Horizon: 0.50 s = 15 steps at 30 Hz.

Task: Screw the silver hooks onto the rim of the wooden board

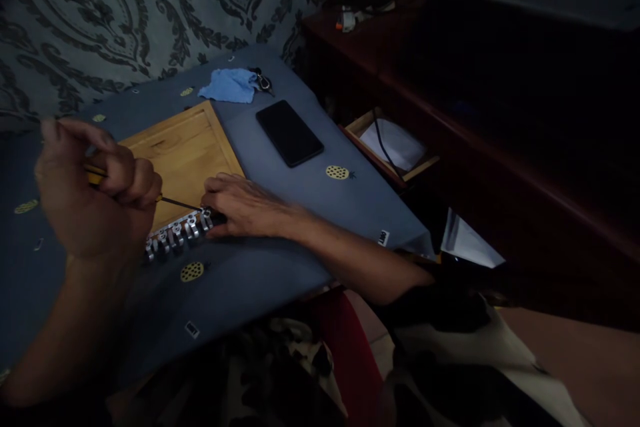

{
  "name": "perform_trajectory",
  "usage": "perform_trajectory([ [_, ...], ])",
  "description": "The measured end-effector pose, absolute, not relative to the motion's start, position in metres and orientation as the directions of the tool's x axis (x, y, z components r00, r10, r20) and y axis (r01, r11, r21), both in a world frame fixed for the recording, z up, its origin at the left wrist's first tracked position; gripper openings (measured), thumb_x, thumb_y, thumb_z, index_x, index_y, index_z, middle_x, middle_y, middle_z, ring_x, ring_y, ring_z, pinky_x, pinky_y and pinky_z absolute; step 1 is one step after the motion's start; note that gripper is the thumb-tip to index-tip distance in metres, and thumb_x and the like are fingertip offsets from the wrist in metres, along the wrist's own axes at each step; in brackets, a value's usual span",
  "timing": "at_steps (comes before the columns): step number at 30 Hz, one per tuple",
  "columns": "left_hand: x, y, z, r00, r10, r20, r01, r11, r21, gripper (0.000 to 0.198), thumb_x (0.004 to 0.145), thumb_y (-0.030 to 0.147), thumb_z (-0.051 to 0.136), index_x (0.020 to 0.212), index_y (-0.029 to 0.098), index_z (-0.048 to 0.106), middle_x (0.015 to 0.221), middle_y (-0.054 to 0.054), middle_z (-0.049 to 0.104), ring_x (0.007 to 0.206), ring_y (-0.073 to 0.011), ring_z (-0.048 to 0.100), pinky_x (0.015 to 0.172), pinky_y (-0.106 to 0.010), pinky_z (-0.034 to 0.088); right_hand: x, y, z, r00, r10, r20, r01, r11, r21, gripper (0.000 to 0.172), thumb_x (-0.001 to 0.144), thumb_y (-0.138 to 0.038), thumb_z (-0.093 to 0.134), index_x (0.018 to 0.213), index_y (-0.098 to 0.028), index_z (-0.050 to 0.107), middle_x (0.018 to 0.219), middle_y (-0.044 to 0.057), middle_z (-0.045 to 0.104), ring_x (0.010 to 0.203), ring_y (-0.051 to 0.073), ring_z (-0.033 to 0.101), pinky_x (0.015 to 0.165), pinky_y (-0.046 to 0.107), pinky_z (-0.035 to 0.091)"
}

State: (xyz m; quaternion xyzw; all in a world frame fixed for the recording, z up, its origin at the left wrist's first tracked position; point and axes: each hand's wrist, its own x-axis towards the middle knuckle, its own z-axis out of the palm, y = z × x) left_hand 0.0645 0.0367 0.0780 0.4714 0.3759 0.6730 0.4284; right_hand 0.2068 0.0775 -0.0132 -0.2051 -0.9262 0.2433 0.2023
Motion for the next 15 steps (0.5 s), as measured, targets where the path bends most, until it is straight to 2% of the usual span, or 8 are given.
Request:
perform_trajectory([
  [7, 0.064, 0.039, 0.069, -0.118, 0.919, 0.375, -0.247, -0.393, 0.886, 0.057, 0.111, 0.028, 0.025, 0.068, 0.017, 0.061, 0.043, 0.007, 0.019, 0.034, -0.0048, 0.013, 0.037, -0.023, 0.014, 0.207, 0.078, -0.014, -0.833, 0.476, 0.281, 0.277, 0.8, -0.533, 0.034, 0.086, -0.041, 0.077, 0.102, -0.012, 0.067, 0.103, 0.009, 0.059, 0.097, 0.023, 0.052, 0.085, 0.035, 0.042],
  [15, 0.061, 0.04, 0.065, -0.089, 0.926, 0.367, -0.199, -0.378, 0.904, 0.036, 0.102, 0.033, 0.054, 0.069, 0.021, 0.062, 0.044, 0.008, 0.022, 0.036, -0.0061, 0.014, 0.037, -0.024, 0.016, 0.207, 0.077, -0.012, -0.835, 0.478, 0.274, 0.279, 0.796, -0.538, 0.032, 0.087, -0.039, 0.076, 0.101, -0.012, 0.066, 0.102, 0.009, 0.058, 0.099, 0.023, 0.052, 0.086, 0.035, 0.041],
])
